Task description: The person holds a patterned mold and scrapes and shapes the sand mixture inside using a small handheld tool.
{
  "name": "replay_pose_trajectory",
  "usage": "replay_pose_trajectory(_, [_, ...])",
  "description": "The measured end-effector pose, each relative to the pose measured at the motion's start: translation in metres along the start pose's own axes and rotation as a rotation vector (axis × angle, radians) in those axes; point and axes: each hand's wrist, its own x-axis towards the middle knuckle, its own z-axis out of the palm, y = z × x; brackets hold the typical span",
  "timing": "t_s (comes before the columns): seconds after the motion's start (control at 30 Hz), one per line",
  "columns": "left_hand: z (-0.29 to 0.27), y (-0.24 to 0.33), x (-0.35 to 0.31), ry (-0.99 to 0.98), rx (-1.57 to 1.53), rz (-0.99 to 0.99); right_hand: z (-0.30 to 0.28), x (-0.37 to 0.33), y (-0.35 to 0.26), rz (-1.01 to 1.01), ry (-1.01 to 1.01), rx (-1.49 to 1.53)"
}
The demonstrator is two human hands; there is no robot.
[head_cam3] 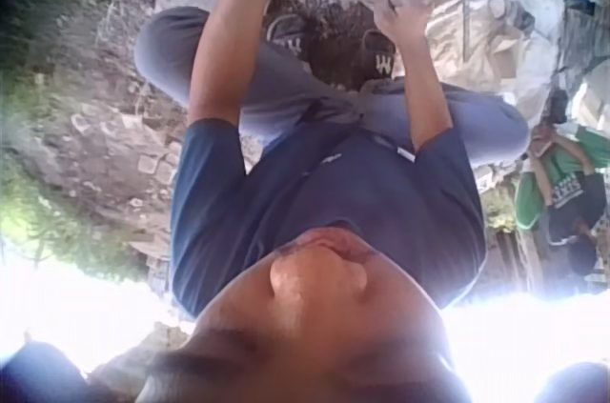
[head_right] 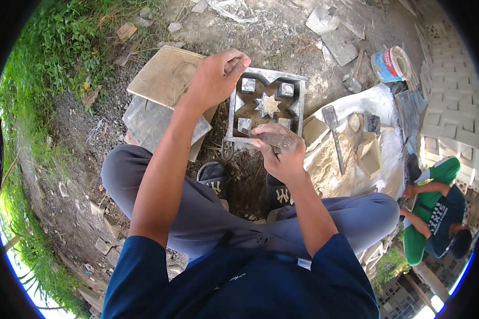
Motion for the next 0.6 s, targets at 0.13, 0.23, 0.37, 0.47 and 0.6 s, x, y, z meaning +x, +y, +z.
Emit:
replay_pose_trajectory(0.13, [0.002,-0.001,0.002,-0.01,-0.012,-0.05,-0.013,0.006,-0.015,0.294,0.095,0.388])
replay_pose_trajectory(0.23, [0.004,-0.005,0.004,-0.028,-0.048,-0.047,-0.022,0.003,-0.005,0.434,-0.097,0.409])
replay_pose_trajectory(0.37, [0.007,-0.01,0.008,-0.022,-0.09,-0.035,-0.012,0.01,0.002,0.102,-0.186,0.18])
replay_pose_trajectory(0.47, [0.008,-0.009,0.009,-0.017,-0.108,-0.036,-0.007,0.007,-0.002,0.233,-0.247,0.193])
replay_pose_trajectory(0.6, [0.009,-0.004,0.011,-0.004,-0.106,-0.039,0.007,-0.011,0.017,0.222,-0.27,0.14])
